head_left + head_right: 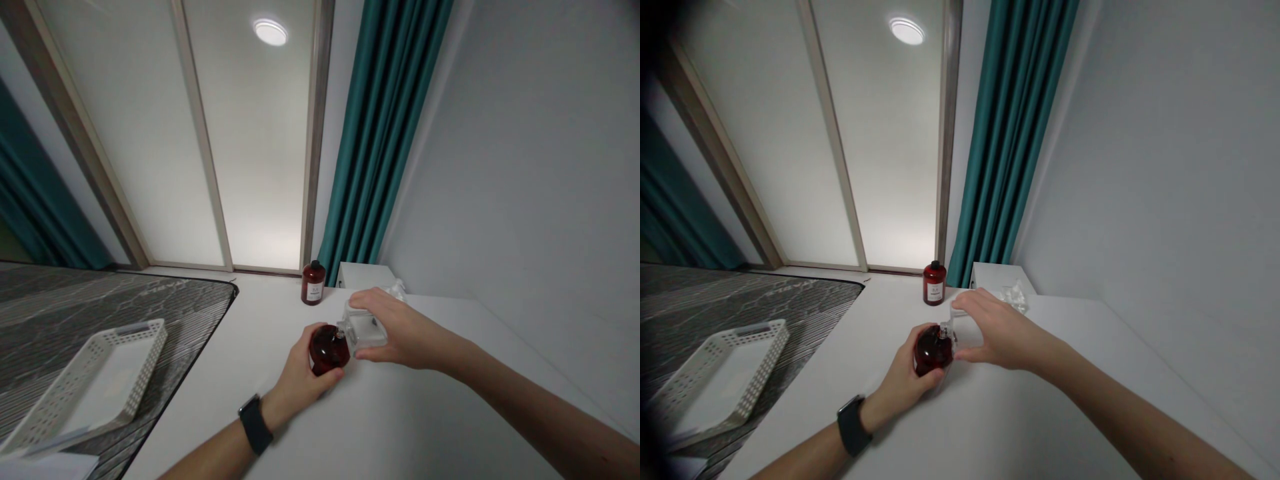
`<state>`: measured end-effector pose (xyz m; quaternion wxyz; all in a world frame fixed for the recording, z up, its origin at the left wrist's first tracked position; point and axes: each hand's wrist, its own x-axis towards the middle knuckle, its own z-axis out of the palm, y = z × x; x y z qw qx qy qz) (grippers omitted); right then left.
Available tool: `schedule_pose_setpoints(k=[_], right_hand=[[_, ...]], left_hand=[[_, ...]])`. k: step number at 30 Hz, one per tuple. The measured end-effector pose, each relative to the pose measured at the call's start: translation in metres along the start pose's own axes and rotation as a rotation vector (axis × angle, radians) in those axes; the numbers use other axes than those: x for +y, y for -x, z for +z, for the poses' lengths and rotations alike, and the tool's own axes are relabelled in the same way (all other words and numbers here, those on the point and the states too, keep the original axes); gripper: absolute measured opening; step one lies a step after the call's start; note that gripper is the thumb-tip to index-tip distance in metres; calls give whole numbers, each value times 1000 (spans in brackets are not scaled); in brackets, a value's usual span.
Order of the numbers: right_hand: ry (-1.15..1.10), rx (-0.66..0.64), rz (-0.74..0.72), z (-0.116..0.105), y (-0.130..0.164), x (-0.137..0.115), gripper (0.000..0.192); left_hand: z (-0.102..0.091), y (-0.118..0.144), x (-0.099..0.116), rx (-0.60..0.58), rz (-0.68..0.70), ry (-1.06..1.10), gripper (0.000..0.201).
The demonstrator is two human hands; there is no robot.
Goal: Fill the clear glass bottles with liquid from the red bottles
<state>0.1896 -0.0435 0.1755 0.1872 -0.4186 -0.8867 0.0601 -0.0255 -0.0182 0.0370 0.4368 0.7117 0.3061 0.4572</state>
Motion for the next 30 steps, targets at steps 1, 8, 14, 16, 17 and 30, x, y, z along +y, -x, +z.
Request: schedule_pose_setpoints(k=[1, 8, 14, 16, 17, 30], right_hand=[[2, 0, -2, 0, 0, 0, 60], [8, 11, -26, 1, 0, 0, 60], [26, -5, -29, -1, -1, -1, 60], [21, -3, -30, -1, -1, -1, 60], [19, -1, -30, -1, -1, -1, 60], [21, 12, -41, -1, 0, 0, 59]], left_hand=[[0, 0, 0, -2, 5, 3, 64], [0, -1, 0, -2, -7, 3, 65], [0, -1, 0, -3, 3, 2, 65], [0, 0, 0, -3, 7, 7, 65], [0, 0, 1, -1, 7, 10, 65], [0, 0, 2, 10, 5, 1, 65]])
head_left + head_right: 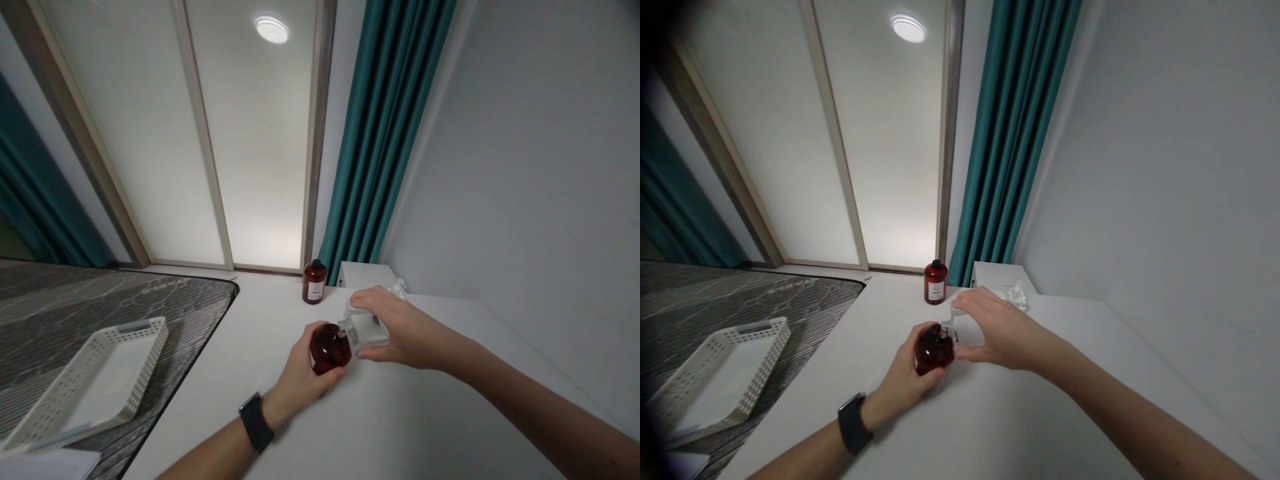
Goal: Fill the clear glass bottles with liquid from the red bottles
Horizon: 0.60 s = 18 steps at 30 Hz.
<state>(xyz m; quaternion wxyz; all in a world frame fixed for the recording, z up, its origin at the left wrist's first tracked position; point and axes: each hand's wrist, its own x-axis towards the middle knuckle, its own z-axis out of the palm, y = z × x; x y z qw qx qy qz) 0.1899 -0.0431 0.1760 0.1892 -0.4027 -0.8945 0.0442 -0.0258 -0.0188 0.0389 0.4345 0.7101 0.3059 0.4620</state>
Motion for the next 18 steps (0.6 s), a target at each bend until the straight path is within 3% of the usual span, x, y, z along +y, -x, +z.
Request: schedule_pose_setpoints(k=[18], right_hand=[[38, -30, -11, -3, -3, -3, 59]], left_hand=[[0, 0, 2, -14, -10, 23, 64]])
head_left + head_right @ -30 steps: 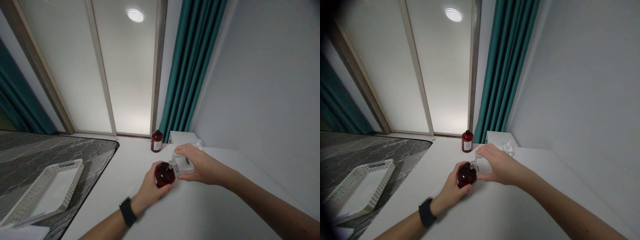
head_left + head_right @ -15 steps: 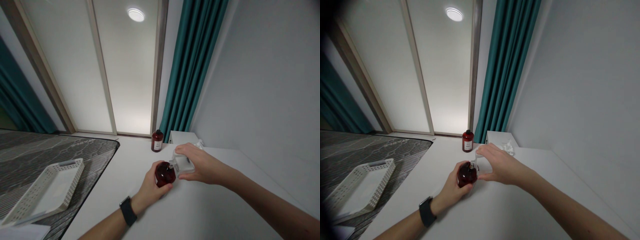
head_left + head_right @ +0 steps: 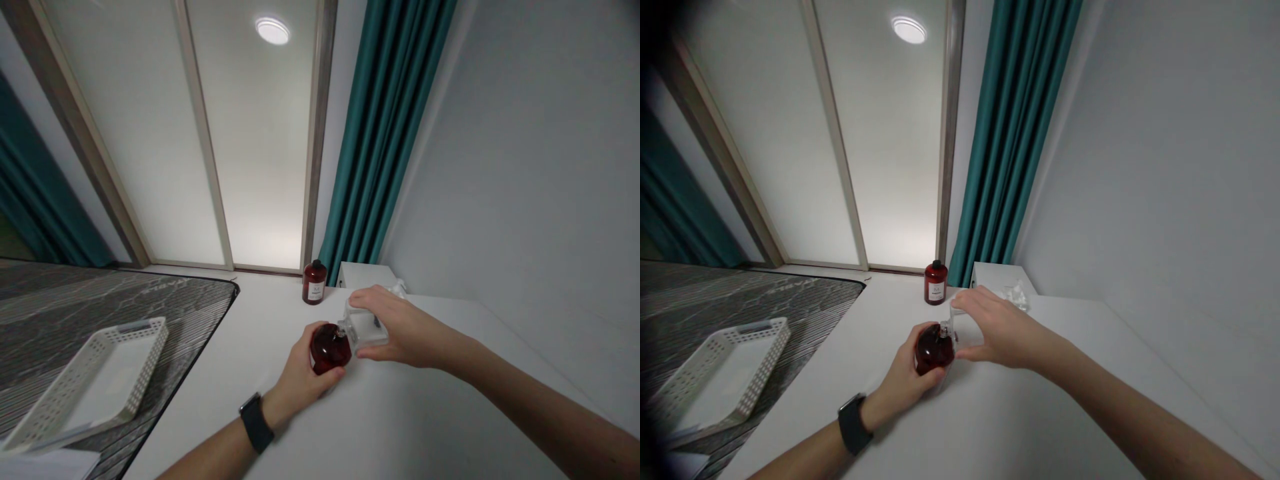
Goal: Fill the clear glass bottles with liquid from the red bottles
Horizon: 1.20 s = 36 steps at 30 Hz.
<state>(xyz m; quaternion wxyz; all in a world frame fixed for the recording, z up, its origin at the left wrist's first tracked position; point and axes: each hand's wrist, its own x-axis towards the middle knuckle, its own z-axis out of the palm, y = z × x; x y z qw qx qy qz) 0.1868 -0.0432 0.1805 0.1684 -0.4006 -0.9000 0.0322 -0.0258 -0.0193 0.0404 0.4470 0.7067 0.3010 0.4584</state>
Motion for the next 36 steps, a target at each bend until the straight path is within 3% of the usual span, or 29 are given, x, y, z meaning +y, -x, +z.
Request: schedule_pose_setpoints(k=[36], right_hand=[[45, 17, -71, -2, -1, -1, 60]], left_hand=[[0, 0, -2, -6, 8, 6, 64]])
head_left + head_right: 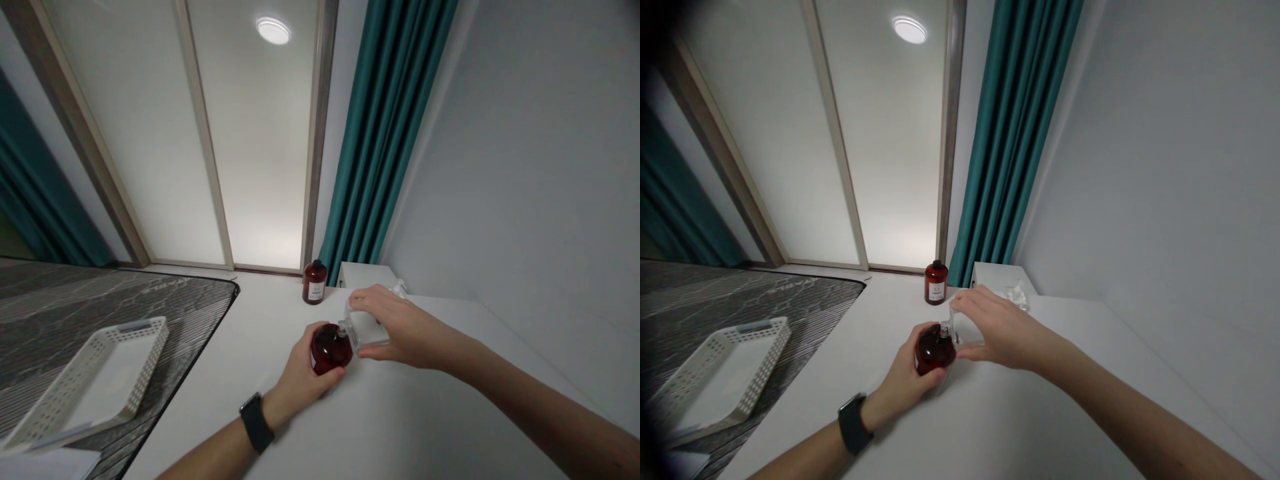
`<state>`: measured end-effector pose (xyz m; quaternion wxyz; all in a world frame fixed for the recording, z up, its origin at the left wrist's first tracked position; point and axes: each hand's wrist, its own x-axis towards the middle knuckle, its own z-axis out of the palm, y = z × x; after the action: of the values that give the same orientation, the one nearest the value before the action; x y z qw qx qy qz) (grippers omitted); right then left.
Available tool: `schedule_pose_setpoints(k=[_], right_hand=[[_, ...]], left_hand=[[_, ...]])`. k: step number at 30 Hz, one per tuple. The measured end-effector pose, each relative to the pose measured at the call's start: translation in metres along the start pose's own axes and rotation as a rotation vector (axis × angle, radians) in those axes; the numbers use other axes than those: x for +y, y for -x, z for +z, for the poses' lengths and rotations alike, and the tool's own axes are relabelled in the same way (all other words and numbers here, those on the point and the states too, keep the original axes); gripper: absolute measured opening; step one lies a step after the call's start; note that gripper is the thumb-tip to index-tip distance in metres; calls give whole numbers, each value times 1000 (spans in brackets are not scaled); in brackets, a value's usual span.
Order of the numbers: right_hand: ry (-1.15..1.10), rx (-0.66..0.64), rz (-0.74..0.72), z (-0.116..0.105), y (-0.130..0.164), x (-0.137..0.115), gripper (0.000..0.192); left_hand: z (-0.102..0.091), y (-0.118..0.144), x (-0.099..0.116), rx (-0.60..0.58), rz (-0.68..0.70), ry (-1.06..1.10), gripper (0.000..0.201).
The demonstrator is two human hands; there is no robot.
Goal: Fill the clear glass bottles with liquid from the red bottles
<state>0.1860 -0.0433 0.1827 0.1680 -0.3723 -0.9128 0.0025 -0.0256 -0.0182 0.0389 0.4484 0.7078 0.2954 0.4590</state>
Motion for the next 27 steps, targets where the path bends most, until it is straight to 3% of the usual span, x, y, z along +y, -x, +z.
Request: schedule_pose_setpoints(k=[27], right_hand=[[-6, 13, -40, 1, 0, 2, 60]], left_hand=[[0, 1, 2, 0, 7, 13, 65]])
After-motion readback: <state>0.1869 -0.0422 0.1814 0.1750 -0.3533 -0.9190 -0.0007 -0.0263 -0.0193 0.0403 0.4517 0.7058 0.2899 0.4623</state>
